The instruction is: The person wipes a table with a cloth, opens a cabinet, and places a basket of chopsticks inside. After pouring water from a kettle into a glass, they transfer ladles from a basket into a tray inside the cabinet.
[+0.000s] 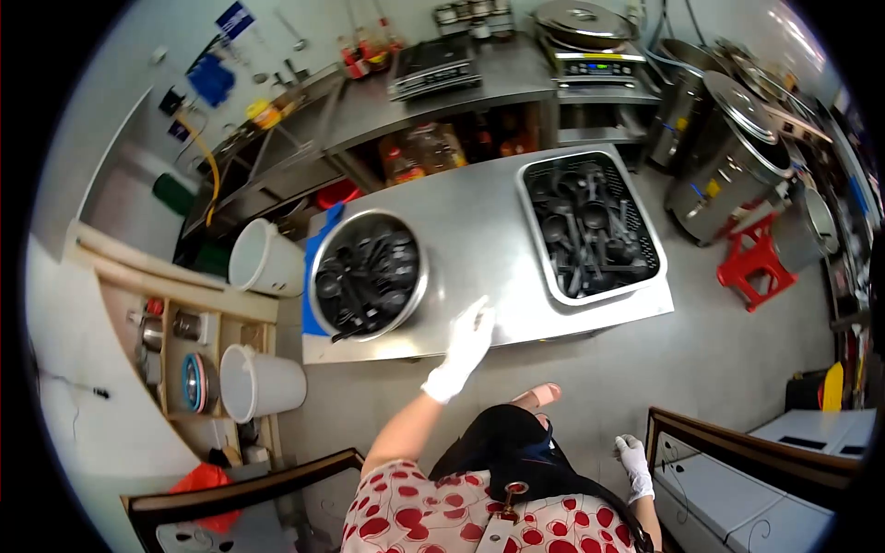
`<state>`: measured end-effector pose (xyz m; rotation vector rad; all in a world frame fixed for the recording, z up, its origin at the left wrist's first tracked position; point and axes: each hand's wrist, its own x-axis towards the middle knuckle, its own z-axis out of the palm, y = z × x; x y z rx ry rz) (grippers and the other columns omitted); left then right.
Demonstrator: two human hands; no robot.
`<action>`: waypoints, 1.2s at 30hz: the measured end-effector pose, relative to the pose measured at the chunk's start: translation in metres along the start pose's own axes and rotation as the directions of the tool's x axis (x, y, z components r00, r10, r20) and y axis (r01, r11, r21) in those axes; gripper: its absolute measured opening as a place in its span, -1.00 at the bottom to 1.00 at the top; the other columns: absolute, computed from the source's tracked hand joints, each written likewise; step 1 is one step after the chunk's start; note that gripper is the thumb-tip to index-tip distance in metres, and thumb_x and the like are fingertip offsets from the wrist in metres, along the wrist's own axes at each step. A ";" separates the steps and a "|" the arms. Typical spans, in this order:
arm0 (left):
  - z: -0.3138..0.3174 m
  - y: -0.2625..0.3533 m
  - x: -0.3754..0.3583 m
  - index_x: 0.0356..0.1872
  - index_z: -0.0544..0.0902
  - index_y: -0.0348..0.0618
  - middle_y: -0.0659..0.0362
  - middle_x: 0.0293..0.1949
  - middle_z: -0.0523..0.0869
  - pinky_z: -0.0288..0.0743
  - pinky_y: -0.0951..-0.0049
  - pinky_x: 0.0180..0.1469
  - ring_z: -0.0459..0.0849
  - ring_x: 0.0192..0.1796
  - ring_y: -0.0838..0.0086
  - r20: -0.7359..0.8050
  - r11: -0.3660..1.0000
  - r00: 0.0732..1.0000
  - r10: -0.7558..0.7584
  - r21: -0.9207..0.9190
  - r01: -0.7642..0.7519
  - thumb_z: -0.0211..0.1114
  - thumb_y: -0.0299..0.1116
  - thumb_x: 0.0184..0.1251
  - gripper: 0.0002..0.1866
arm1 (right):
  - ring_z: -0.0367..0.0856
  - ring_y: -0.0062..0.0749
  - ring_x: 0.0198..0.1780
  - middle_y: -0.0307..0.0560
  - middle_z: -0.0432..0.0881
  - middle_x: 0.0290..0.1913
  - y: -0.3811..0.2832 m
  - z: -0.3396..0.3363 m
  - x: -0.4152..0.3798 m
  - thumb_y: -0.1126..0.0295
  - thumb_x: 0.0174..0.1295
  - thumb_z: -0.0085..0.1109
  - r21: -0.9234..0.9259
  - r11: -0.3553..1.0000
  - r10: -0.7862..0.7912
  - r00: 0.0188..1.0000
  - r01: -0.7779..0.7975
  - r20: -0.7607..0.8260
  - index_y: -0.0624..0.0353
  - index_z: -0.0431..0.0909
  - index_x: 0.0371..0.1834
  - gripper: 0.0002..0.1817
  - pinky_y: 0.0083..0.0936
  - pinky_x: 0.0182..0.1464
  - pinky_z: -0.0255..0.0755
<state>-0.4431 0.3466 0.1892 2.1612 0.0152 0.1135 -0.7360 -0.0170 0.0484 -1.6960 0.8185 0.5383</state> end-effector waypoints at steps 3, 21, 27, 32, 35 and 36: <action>-0.095 -0.025 -0.030 -0.03 0.63 -0.31 0.24 -0.36 0.66 0.46 0.57 -0.21 0.55 -0.33 0.60 -0.274 0.994 0.956 -0.100 -0.071 0.084 0.11 -0.39 0.41 -0.75 | 0.60 -0.48 -0.43 -0.12 0.64 -0.42 -0.027 0.024 0.017 0.25 0.34 0.08 -0.162 0.975 -0.139 0.987 0.150 0.076 0.31 0.57 -0.14 -0.71 -0.57 -0.37 0.44; -0.340 -0.268 0.165 -0.27 0.73 -0.17 0.00 -0.34 0.76 0.56 0.35 -0.09 0.75 -0.23 0.23 -0.241 0.876 0.940 -0.243 0.362 0.319 0.25 -0.27 0.18 -0.78 | 0.53 -0.55 -0.42 -0.14 0.59 -0.36 -0.402 0.356 0.036 0.29 0.32 0.11 0.278 0.903 -0.390 0.897 0.328 0.207 0.37 0.50 -0.14 -0.71 -0.58 -0.33 0.45; -0.344 -0.299 0.204 -0.44 0.69 -0.22 0.01 -0.48 0.72 0.53 0.33 -0.23 0.70 -0.39 0.27 -0.051 0.915 0.951 -0.305 0.263 0.307 0.35 -0.20 0.15 -0.75 | 0.63 -0.01 -0.33 0.20 0.62 -0.41 -0.423 0.410 0.058 0.32 0.10 0.24 -0.226 0.879 -0.458 0.876 0.420 -0.153 0.35 0.50 -0.31 -0.73 -0.22 -0.17 0.48; -0.344 -0.283 0.210 -0.57 0.54 -0.16 0.35 -0.62 0.50 0.25 0.56 -0.50 0.38 -0.57 0.65 0.147 0.915 0.908 -0.392 -0.040 0.401 0.37 -0.39 0.17 -0.79 | 0.58 0.27 -0.22 0.36 0.59 -0.38 -0.428 0.416 0.045 0.32 0.12 0.14 -0.385 0.850 -0.473 0.842 0.360 -0.259 0.37 0.48 -0.23 -0.71 -0.07 -0.10 0.44; -0.353 -0.254 0.205 -0.59 0.51 -0.11 0.39 -0.59 0.49 0.19 0.64 -0.46 0.34 -0.54 0.71 0.142 0.911 0.939 -0.312 -0.237 0.339 0.32 -0.47 0.20 -0.80 | 0.59 0.27 -0.22 0.42 0.58 -0.33 -0.427 0.421 0.044 0.35 0.16 0.10 -0.279 0.849 -0.524 0.781 0.449 -0.339 0.38 0.46 -0.17 -0.71 -0.06 -0.13 0.44; -0.359 -0.240 0.204 -0.56 0.53 -0.11 0.39 -0.59 0.50 0.22 0.64 -0.45 0.36 -0.53 0.72 0.147 0.890 0.941 -0.304 -0.308 0.336 0.32 -0.48 0.19 -0.82 | 0.59 0.27 -0.22 0.42 0.58 -0.33 -0.430 0.420 0.040 0.35 0.16 0.10 -0.273 0.851 -0.521 0.781 0.448 -0.345 0.38 0.46 -0.17 -0.71 -0.06 -0.13 0.44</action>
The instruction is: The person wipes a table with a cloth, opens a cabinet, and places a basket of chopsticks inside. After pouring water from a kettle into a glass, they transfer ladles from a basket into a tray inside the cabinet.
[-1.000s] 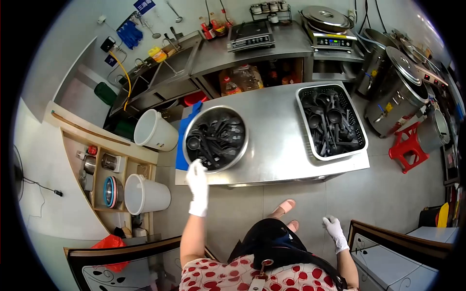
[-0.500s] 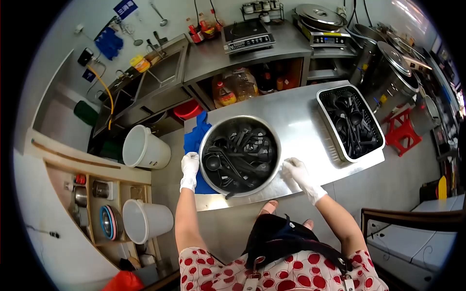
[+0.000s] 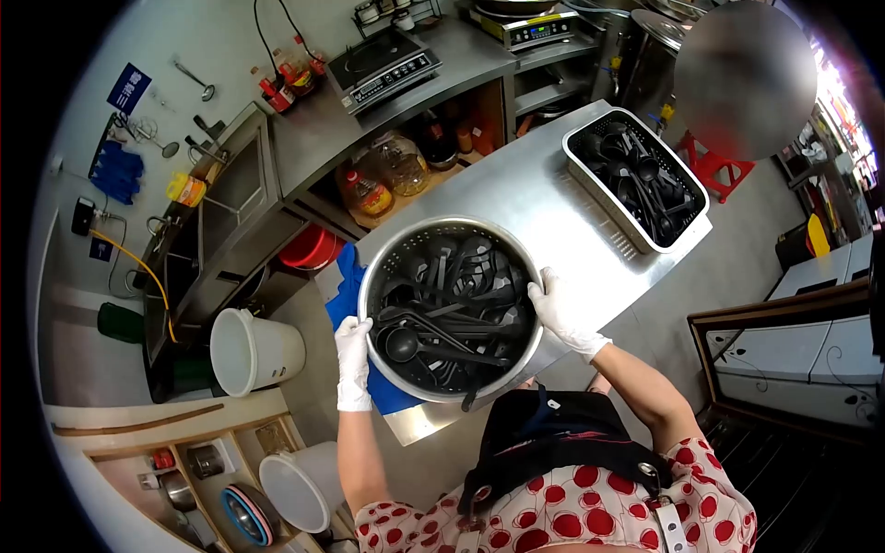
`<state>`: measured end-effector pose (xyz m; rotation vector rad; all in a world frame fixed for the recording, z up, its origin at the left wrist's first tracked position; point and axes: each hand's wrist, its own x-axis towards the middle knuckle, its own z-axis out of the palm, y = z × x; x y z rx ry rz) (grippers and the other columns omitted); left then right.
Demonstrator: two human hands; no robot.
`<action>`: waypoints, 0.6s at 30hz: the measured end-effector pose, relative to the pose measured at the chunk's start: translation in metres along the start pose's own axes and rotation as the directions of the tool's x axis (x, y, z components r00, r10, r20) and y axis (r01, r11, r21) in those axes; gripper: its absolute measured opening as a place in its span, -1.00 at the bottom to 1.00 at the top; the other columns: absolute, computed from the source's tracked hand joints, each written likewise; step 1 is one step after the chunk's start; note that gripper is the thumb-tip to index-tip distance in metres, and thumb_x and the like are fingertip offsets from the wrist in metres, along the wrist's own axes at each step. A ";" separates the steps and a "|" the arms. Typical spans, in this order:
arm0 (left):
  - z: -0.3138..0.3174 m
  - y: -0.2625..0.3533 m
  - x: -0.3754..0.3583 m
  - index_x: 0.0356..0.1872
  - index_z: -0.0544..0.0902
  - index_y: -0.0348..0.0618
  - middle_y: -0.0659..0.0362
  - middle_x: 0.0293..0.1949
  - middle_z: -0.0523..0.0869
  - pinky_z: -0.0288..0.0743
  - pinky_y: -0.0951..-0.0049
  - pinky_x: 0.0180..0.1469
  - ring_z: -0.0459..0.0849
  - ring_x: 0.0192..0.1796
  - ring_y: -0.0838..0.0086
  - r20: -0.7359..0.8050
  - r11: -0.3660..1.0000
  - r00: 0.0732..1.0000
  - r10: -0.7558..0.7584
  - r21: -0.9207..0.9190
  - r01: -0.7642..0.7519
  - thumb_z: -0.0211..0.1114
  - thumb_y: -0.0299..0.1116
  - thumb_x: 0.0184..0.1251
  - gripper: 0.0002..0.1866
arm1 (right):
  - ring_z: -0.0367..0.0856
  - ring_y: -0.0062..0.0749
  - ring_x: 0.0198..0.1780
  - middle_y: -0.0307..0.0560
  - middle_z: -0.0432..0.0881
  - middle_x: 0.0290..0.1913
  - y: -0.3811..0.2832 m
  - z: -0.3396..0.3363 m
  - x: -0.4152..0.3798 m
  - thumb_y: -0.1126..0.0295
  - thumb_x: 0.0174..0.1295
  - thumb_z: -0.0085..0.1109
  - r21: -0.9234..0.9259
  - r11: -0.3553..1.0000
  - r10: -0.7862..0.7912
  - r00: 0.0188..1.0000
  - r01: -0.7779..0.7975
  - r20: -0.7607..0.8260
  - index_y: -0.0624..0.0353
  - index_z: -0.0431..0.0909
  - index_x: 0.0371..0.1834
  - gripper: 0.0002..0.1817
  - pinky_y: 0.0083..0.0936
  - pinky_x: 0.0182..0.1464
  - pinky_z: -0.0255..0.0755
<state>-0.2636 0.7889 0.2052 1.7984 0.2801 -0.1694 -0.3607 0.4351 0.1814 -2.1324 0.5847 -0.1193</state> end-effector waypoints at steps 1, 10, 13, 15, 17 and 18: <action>-0.007 0.006 -0.002 -0.49 0.57 -0.14 0.35 -0.52 0.56 0.29 0.63 -0.38 0.45 -0.48 0.68 0.060 0.995 0.998 0.001 -0.100 0.005 0.29 -0.46 0.22 -0.89 | 0.59 0.26 -0.23 0.40 0.58 -0.35 -0.005 -0.004 0.000 0.35 0.17 0.11 0.060 0.995 -0.076 0.993 0.082 -0.095 0.38 0.46 -0.16 -0.71 -0.08 -0.14 0.44; 0.027 0.099 -0.033 0.09 0.54 -0.34 0.04 0.02 0.66 0.52 0.35 0.11 0.65 0.02 0.31 0.589 0.847 0.724 -0.359 -0.121 0.518 0.21 -0.31 0.33 -0.62 | 0.59 -0.15 -0.34 0.13 0.56 -0.44 -0.006 -0.090 -0.008 0.34 0.13 0.11 0.270 0.958 -0.079 0.994 0.098 -0.080 0.31 0.49 -0.26 -0.76 -0.30 -0.21 0.44; 0.078 0.091 -0.069 0.12 0.48 -0.37 0.03 -0.02 0.64 0.55 0.35 0.06 0.65 -0.01 0.30 0.636 0.925 0.733 -0.242 -0.077 0.372 0.16 -0.49 0.24 -0.60 | 0.59 -0.15 -0.35 0.10 0.57 -0.46 0.028 -0.152 -0.027 0.31 0.12 0.12 0.140 0.990 0.011 0.996 0.001 -0.084 0.29 0.50 -0.28 -0.76 -0.30 -0.21 0.45; 0.120 0.089 -0.100 0.09 0.49 -0.39 0.06 -0.09 0.65 0.58 0.40 -0.03 0.66 -0.10 0.33 0.679 0.936 0.700 -0.220 -0.055 0.347 0.14 -0.57 0.15 -0.59 | 0.59 0.00 -0.35 0.14 0.59 -0.42 0.033 -0.208 -0.059 0.22 0.16 0.18 -0.196 0.975 0.064 0.982 -0.100 -0.179 0.25 0.50 -0.22 -0.70 -0.22 -0.22 0.48; 0.160 0.088 -0.130 -0.02 0.52 -0.42 0.06 -0.20 0.66 0.59 0.41 -0.16 0.67 -0.22 0.35 0.706 0.954 0.672 -0.224 0.020 0.298 0.17 -0.57 0.11 -0.64 | 0.54 0.07 -0.06 0.22 0.57 -0.13 0.011 -0.257 -0.107 0.09 0.00 0.33 -0.445 0.895 -0.194 0.932 0.041 -0.306 0.26 0.47 -0.09 -0.47 -0.17 -0.06 0.42; 0.181 0.091 -0.148 -0.06 0.54 -0.42 0.06 -0.24 0.66 0.59 0.41 -0.21 0.67 -0.27 0.36 0.729 0.960 0.646 -0.227 0.057 0.274 0.17 -0.57 0.10 -0.67 | 0.50 0.10 0.06 0.26 0.53 0.00 -0.012 -0.282 -0.132 0.03 -0.10 0.40 -0.487 0.860 -0.332 0.889 0.148 -0.315 0.28 0.45 -0.01 -0.33 -0.14 0.03 0.38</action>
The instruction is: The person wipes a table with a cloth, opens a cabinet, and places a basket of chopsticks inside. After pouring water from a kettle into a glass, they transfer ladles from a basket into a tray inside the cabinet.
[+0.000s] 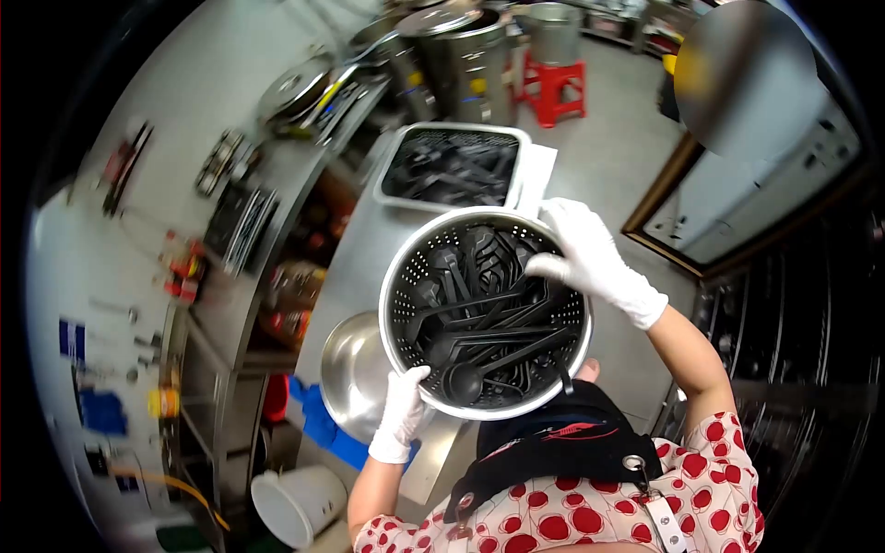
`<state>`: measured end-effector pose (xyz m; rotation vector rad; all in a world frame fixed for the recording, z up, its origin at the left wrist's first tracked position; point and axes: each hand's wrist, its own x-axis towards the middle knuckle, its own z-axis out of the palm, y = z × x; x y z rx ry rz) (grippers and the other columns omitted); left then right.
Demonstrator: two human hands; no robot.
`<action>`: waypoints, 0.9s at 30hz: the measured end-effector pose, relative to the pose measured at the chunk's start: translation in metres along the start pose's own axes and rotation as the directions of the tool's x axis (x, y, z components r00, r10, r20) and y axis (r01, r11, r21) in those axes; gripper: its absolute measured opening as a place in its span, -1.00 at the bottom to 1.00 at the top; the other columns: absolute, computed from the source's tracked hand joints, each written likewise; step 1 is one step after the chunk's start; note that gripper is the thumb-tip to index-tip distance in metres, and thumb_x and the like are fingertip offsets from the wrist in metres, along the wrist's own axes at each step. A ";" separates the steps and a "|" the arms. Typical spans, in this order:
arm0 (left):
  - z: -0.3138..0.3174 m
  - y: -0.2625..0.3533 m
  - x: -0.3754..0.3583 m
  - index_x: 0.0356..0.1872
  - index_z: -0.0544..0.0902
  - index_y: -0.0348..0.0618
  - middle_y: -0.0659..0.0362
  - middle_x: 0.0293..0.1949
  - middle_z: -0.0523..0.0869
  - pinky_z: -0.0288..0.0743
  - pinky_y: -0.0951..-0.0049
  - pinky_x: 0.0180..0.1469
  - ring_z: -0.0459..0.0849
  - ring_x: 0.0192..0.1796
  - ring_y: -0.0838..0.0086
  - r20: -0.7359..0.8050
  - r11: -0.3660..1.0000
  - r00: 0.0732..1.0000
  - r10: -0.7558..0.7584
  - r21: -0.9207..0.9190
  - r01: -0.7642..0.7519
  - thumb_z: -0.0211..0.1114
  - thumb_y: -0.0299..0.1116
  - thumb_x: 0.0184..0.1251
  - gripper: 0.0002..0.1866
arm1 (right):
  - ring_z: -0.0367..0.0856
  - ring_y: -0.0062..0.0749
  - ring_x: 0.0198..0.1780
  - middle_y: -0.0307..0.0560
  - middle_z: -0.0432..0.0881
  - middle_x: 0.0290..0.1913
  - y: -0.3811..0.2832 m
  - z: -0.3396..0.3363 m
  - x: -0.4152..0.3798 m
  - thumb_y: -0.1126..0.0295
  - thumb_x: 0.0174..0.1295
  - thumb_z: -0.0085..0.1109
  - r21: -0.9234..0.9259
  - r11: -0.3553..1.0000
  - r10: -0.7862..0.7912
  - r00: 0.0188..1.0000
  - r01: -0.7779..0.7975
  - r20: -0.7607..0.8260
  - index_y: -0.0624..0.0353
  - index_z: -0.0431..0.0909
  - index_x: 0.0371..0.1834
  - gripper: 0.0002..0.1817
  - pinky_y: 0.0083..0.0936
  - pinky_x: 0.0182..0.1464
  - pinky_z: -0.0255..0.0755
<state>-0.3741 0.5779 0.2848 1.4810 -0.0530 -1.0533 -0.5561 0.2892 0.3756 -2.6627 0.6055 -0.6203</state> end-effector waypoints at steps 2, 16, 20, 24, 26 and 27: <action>0.049 -0.014 0.020 -0.19 0.58 -0.39 0.13 -0.38 0.64 0.55 0.42 -0.31 0.64 -0.39 0.40 0.055 0.999 0.998 0.023 0.025 -0.024 0.18 -0.55 0.10 -0.78 | 0.26 0.16 0.33 0.33 0.35 0.23 -0.001 -0.032 -0.029 -0.06 -0.34 0.48 0.019 0.978 -0.207 0.974 0.206 0.096 0.41 0.27 0.23 0.07 -0.04 0.29 0.17; 0.379 -0.125 0.058 -0.22 0.56 -0.38 0.09 -0.36 0.63 0.54 0.42 -0.32 0.63 -0.39 0.36 0.577 0.991 0.809 -0.114 0.126 0.050 0.14 -0.51 0.09 -0.77 | 0.44 -0.34 -0.29 -0.13 0.45 -0.40 0.186 -0.089 -0.262 0.43 0.03 0.05 -0.605 0.780 0.160 0.985 -0.163 -0.058 0.23 0.45 -0.29 -0.83 -0.43 -0.11 0.31; 0.442 -0.130 0.051 -0.19 0.56 -0.38 0.09 -0.33 0.63 0.54 0.36 -0.23 0.62 -0.33 0.34 0.638 0.975 0.745 -0.195 0.207 0.078 0.11 -0.58 0.05 -0.75 | 0.43 -0.37 -0.30 -0.16 0.46 -0.42 0.216 -0.121 -0.294 0.42 0.05 0.05 -0.584 0.753 0.294 0.949 -0.304 -0.115 0.18 0.43 -0.34 -0.88 -0.46 -0.17 0.30; 0.490 -0.132 0.066 -0.21 0.56 -0.39 0.08 -0.34 0.63 0.54 0.33 -0.22 0.63 -0.29 0.30 0.662 0.928 0.658 -0.360 0.324 0.182 0.12 -0.55 0.07 -0.76 | 0.42 -0.39 -0.32 -0.17 0.46 -0.42 0.227 -0.152 -0.298 0.42 0.06 0.05 -0.662 0.656 0.389 0.914 -0.363 -0.116 0.17 0.43 -0.36 -0.89 -0.48 -0.20 0.31; 0.519 -0.131 0.076 -0.04 0.47 -0.42 -0.05 -0.20 0.63 0.59 0.19 0.01 0.65 -0.15 0.12 0.673 0.903 0.612 -0.414 0.387 0.185 0.05 -0.65 -0.02 -0.60 | 0.43 -0.38 -0.31 -0.17 0.46 -0.43 0.236 -0.171 -0.295 0.42 0.07 0.05 -0.694 0.605 0.429 0.894 -0.391 -0.129 0.19 0.45 -0.33 -0.87 -0.46 -0.18 0.32; 0.534 -0.132 0.080 -0.06 0.48 -0.43 -0.05 -0.20 0.63 0.59 0.20 0.02 0.65 -0.15 0.13 0.681 0.903 0.601 -0.418 0.384 0.193 0.05 -0.65 -0.01 -0.61 | 0.44 -0.38 -0.30 -0.17 0.46 -0.44 0.241 -0.179 -0.294 0.42 0.07 0.05 -0.725 0.570 0.420 0.896 -0.386 -0.146 0.20 0.46 -0.31 -0.86 -0.45 -0.16 0.32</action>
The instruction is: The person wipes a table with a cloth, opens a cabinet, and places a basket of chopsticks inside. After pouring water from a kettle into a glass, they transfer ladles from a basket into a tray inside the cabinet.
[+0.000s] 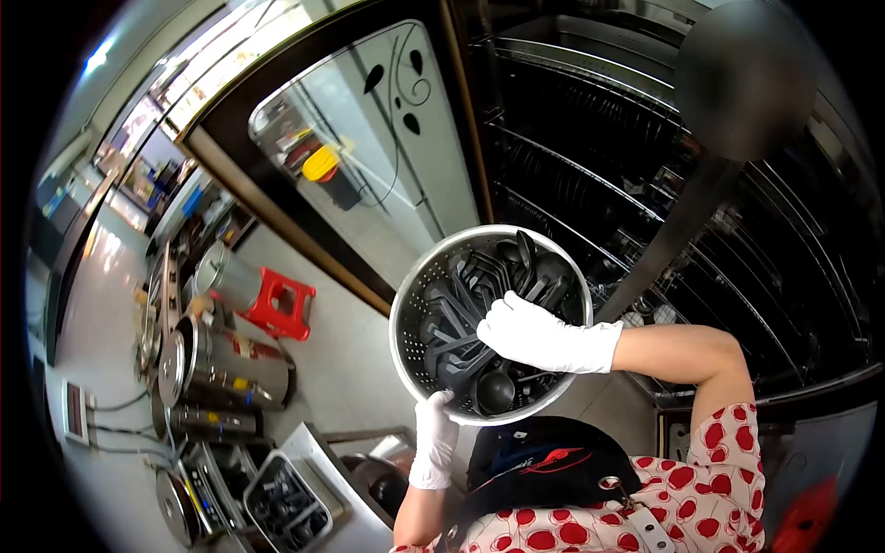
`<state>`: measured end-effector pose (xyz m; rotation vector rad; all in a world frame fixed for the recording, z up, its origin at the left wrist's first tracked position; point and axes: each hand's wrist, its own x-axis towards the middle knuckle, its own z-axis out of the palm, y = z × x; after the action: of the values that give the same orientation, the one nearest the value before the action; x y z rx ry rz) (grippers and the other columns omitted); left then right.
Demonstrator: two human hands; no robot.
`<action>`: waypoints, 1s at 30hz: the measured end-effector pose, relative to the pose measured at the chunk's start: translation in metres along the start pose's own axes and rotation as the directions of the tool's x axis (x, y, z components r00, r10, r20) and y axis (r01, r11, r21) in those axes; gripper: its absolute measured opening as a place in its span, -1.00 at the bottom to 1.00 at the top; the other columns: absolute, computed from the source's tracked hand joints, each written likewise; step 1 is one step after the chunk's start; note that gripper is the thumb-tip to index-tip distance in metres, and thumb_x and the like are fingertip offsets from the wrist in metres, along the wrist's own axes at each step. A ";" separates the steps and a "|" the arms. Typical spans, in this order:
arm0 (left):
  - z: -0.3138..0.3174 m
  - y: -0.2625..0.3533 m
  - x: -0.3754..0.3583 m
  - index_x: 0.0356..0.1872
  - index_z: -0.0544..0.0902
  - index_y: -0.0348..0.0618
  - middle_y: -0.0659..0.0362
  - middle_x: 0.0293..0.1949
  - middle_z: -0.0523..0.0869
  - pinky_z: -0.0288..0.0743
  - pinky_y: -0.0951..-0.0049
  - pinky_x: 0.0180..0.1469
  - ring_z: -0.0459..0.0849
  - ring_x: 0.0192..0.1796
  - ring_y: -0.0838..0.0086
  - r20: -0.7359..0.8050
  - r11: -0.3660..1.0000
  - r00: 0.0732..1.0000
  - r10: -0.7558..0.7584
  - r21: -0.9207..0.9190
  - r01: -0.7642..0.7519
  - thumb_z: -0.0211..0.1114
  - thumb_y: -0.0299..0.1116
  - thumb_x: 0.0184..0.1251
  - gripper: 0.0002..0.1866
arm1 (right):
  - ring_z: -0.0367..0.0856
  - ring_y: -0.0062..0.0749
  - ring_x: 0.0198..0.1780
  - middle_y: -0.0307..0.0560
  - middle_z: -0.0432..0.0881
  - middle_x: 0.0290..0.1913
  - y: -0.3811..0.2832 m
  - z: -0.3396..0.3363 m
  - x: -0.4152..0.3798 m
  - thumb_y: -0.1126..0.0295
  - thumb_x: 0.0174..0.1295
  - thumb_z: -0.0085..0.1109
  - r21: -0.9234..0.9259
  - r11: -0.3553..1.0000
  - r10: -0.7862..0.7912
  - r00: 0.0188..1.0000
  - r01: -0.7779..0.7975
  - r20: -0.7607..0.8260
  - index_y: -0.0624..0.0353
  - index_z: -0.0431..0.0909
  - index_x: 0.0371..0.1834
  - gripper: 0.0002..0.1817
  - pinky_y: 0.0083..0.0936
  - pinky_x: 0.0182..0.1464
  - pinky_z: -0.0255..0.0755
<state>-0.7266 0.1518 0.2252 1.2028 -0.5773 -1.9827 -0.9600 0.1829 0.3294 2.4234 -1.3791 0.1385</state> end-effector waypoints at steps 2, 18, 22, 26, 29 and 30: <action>0.011 0.014 0.024 -0.07 0.48 -0.43 -0.05 -0.21 0.63 0.59 0.20 0.02 0.66 -0.16 0.13 0.036 1.000 0.999 -0.017 0.010 0.017 0.05 -0.65 -0.01 -0.63 | 0.45 -0.36 -0.28 -0.16 0.47 -0.43 0.015 -0.007 0.009 0.41 0.07 0.07 -0.093 0.995 0.031 0.999 -0.029 0.023 0.23 0.48 -0.25 -0.81 -0.44 -0.11 0.33; 0.094 0.126 0.166 -0.19 0.57 -0.43 0.04 -0.34 0.66 0.53 0.37 -0.30 0.64 -0.35 0.29 0.272 0.940 0.960 -0.063 0.340 -0.035 0.13 -0.54 0.07 -0.74 | 0.46 -0.41 -0.36 -0.20 0.47 -0.46 0.152 -0.052 0.090 0.42 0.00 0.11 -0.341 0.768 0.530 0.837 -0.542 -0.137 0.14 0.43 -0.32 -0.84 -0.49 -0.23 0.32; 0.105 0.121 0.194 -0.18 0.57 -0.43 0.03 -0.33 0.65 0.54 0.36 -0.34 0.65 -0.35 0.27 0.280 0.947 0.953 -0.114 0.321 0.018 0.13 -0.56 0.07 -0.74 | 0.51 -0.34 -0.37 -0.15 0.52 -0.46 0.235 -0.092 0.086 0.42 0.02 0.10 -0.406 0.677 0.554 0.788 -0.614 -0.268 0.17 0.43 -0.34 -0.86 -0.44 -0.25 0.33; 0.126 0.113 0.200 -0.15 0.54 -0.42 0.03 -0.35 0.63 0.54 0.32 -0.42 0.63 -0.41 0.24 0.253 0.970 0.962 -0.103 0.240 0.040 0.13 -0.60 0.05 -0.72 | 0.53 -0.20 -0.34 -0.08 0.51 -0.46 0.336 -0.114 0.066 0.64 -0.20 0.10 -0.523 0.491 0.604 0.705 -0.697 -0.372 0.23 0.39 -0.32 -0.71 -0.38 -0.26 0.36; 0.142 0.110 0.207 -0.17 0.53 -0.40 0.04 -0.37 0.62 0.51 0.32 -0.49 0.62 -0.44 0.25 0.239 0.971 0.965 -0.111 0.231 0.054 0.13 -0.61 0.03 -0.73 | 0.65 -0.08 -0.30 0.09 0.63 -0.38 0.406 -0.123 0.054 0.63 -0.14 0.09 -0.491 0.360 0.752 0.558 -0.793 -0.351 0.29 0.44 -0.23 -0.70 -0.21 -0.27 0.48; 0.148 0.111 0.207 -0.18 0.54 -0.39 0.05 -0.38 0.62 0.51 0.34 -0.50 0.62 -0.45 0.26 0.240 0.972 0.965 -0.108 0.228 0.052 0.13 -0.62 0.03 -0.74 | 0.66 -0.04 -0.24 0.15 0.64 -0.31 0.427 -0.122 0.053 0.62 -0.09 0.07 -0.476 0.299 0.817 0.480 -0.827 -0.320 0.30 0.45 -0.17 -0.68 -0.18 -0.23 0.51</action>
<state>-0.8791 -0.0784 0.2550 1.1255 -0.9098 -2.2030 -1.2839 -0.0171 0.5634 0.9927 -2.1519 -0.0276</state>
